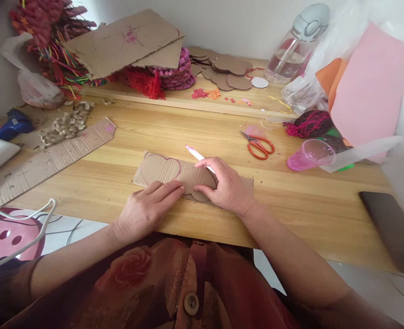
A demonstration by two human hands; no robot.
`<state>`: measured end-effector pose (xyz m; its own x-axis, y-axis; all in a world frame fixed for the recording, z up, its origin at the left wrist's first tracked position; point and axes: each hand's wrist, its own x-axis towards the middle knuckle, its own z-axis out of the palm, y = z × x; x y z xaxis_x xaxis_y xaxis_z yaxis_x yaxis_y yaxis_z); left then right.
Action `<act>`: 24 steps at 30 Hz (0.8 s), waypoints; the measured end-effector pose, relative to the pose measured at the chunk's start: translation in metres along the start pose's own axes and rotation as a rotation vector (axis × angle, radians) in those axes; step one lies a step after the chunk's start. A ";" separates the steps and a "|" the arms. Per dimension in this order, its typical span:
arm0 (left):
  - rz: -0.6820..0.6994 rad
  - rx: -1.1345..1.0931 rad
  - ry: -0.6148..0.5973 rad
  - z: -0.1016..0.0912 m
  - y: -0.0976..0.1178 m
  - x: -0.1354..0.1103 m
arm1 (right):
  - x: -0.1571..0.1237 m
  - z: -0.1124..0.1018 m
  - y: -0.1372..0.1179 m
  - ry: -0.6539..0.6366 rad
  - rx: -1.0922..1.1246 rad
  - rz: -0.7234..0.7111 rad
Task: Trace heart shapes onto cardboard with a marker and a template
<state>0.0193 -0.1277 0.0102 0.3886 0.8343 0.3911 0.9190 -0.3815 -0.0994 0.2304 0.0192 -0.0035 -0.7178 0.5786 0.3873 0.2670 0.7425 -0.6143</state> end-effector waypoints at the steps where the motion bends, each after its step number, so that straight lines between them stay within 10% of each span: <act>1: 0.007 0.003 -0.015 -0.001 0.000 0.001 | 0.000 0.000 0.000 0.001 0.002 0.000; 24: 0.138 -0.170 -0.292 0.004 -0.005 0.048 | 0.001 -0.001 0.001 0.030 0.150 0.098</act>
<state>0.0334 -0.0842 0.0260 0.5331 0.8395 0.1046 0.8421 -0.5385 0.0298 0.2311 0.0211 -0.0031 -0.6727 0.6574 0.3396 0.2346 0.6248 -0.7447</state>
